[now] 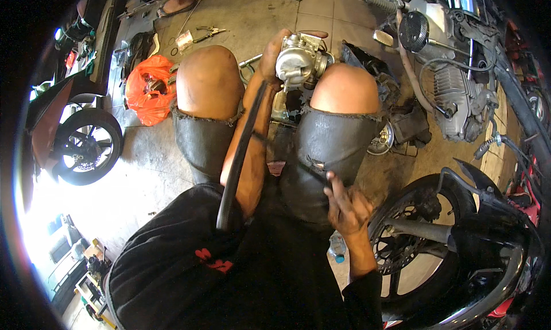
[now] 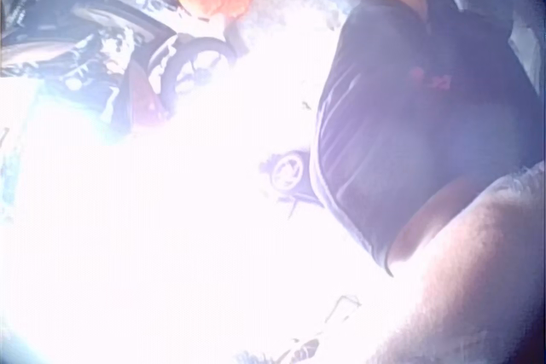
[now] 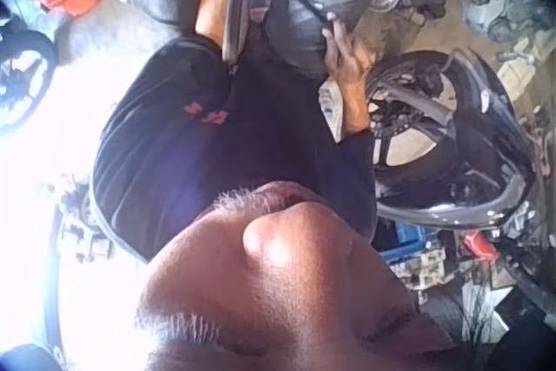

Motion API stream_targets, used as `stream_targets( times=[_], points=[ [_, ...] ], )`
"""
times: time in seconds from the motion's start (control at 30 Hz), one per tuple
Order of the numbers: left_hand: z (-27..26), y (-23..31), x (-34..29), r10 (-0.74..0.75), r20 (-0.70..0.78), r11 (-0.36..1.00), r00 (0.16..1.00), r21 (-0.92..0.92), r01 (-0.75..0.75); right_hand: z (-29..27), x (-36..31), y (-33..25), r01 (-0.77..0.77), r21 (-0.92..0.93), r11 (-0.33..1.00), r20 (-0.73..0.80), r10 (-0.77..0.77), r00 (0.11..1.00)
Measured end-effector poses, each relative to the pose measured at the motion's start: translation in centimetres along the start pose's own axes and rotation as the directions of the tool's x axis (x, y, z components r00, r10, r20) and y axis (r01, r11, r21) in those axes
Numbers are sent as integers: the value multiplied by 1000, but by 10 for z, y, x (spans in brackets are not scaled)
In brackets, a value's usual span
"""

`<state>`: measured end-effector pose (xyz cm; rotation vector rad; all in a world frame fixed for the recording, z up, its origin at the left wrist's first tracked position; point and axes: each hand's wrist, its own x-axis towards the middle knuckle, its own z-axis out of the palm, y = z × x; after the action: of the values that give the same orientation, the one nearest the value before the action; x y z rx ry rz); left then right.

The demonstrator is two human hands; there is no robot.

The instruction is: The person uses a screwdriver to tighten screws on a carburetor assembly while holding it by hand and wiping parts with a cloth.

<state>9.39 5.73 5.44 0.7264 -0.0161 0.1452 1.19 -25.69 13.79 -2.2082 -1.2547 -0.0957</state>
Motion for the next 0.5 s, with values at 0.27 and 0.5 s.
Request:
stream_targets(
  times=[0.27,0.5],
  points=[
    [-4,1,3,-2,-84,991,996,134,13,8,-1,2,-27,36,999,-116,31,993],
    [-7,0,4,-6,-50,991,999,130,12,6,2,-3,-94,-29,995,-41,93,995]
  ],
)
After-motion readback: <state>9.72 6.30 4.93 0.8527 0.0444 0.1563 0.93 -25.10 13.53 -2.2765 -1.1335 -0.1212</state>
